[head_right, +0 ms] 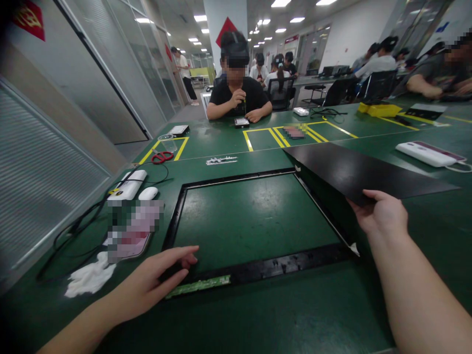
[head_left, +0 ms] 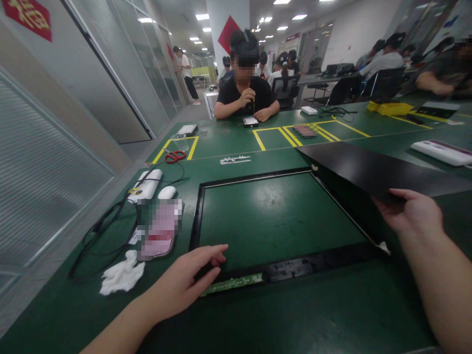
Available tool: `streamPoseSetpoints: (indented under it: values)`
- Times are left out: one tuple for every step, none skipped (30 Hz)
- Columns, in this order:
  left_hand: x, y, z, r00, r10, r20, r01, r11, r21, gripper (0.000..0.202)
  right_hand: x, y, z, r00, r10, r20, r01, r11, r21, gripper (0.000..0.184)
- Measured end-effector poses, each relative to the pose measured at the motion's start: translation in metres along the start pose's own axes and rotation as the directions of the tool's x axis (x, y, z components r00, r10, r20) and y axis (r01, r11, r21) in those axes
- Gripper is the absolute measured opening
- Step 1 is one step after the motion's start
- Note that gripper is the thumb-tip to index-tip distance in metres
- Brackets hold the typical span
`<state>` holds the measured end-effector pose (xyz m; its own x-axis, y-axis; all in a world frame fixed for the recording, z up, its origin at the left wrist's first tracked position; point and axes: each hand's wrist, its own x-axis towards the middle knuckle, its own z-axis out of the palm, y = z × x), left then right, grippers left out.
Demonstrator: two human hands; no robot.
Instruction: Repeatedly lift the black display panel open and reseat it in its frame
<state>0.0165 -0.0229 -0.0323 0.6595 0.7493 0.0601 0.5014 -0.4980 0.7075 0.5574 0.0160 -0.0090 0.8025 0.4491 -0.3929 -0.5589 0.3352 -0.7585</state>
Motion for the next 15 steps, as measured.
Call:
streamPoseSetpoints:
  values:
    - [0.0002,0.0002,-0.0002,1.0,0.003,-0.001,-0.003,1.0,0.001,0.045,-0.0018,0.001,0.001,1.0,0.003,-0.004,-0.003,1.0,-0.025,0.04]
    - [0.0004,0.0002,-0.0003,1.0,0.005,-0.001,-0.005,1.0,0.002,0.046,-0.003,0.0019,0.0018,1.0,0.004,-0.01,-0.004,0.999,-0.046,0.038]
    - [0.0006,0.0001,-0.0004,1.0,0.006,-0.001,-0.006,1.0,0.004,0.046,-0.0037,0.0027,0.0024,1.0,0.004,-0.016,-0.005,0.998,-0.061,0.036]
    - [0.0008,0.0,-0.0005,1.0,0.008,0.0,-0.008,1.0,0.006,0.046,-0.0041,0.0033,0.0028,1.0,0.004,-0.022,-0.005,0.998,-0.068,0.036]
    - [0.001,0.0,-0.0005,1.0,0.01,0.001,-0.01,1.0,0.007,0.045,-0.0042,0.0038,0.003,1.0,0.002,-0.03,-0.005,0.997,-0.074,0.036]
    - [0.0012,0.0,-0.0004,1.0,0.012,0.001,-0.012,1.0,0.008,0.045,-0.0042,0.0041,0.003,0.999,0.001,-0.035,-0.003,0.997,-0.079,0.036]
    - [0.0015,0.0001,-0.0004,1.0,0.013,0.002,-0.013,1.0,0.007,0.045,-0.0043,0.0043,0.003,0.999,0.0,-0.039,-0.003,0.997,-0.083,0.036]
    - [0.0018,0.0003,-0.0004,1.0,0.014,0.001,-0.014,1.0,0.006,0.044,-0.0044,0.0045,0.003,0.999,0.0,-0.04,-0.003,0.996,-0.087,0.036]
    - [0.0021,0.0006,-0.0003,1.0,0.016,0.001,-0.016,1.0,0.004,0.044,-0.0046,0.0045,0.0029,0.999,0.0,-0.041,-0.004,0.996,-0.091,0.035]
    - [0.0024,0.0009,-0.0004,1.0,0.017,0.001,-0.017,1.0,0.003,0.044,-0.005,0.0046,0.0029,0.999,0.0,-0.04,-0.004,0.996,-0.095,0.035]
    - [0.0027,0.0013,-0.0005,1.0,0.017,0.004,-0.017,1.0,0.003,0.044,-0.0054,0.0046,0.003,0.999,-0.001,-0.039,-0.003,0.995,-0.098,0.034]
    - [0.0029,0.0017,-0.0006,1.0,0.017,0.009,-0.017,1.0,0.003,0.044,-0.0059,0.0046,0.0032,0.999,-0.002,-0.037,-0.002,0.995,-0.101,0.034]
    - [0.003,0.0021,-0.0008,1.0,0.018,0.011,-0.018,1.0,0.004,0.044,-0.0063,0.0046,0.0034,0.999,-0.003,-0.037,0.0,0.995,-0.103,0.034]
    - [0.003,0.0025,-0.0009,1.0,0.018,0.014,-0.018,1.0,0.004,0.044,-0.0068,0.0046,0.0036,0.999,-0.004,-0.037,0.0,0.994,-0.106,0.033]
    - [0.0029,0.0029,-0.001,1.0,0.019,0.017,-0.019,1.0,0.004,0.044,-0.0072,0.0047,0.0038,0.999,-0.005,-0.039,0.001,0.994,-0.11,0.032]
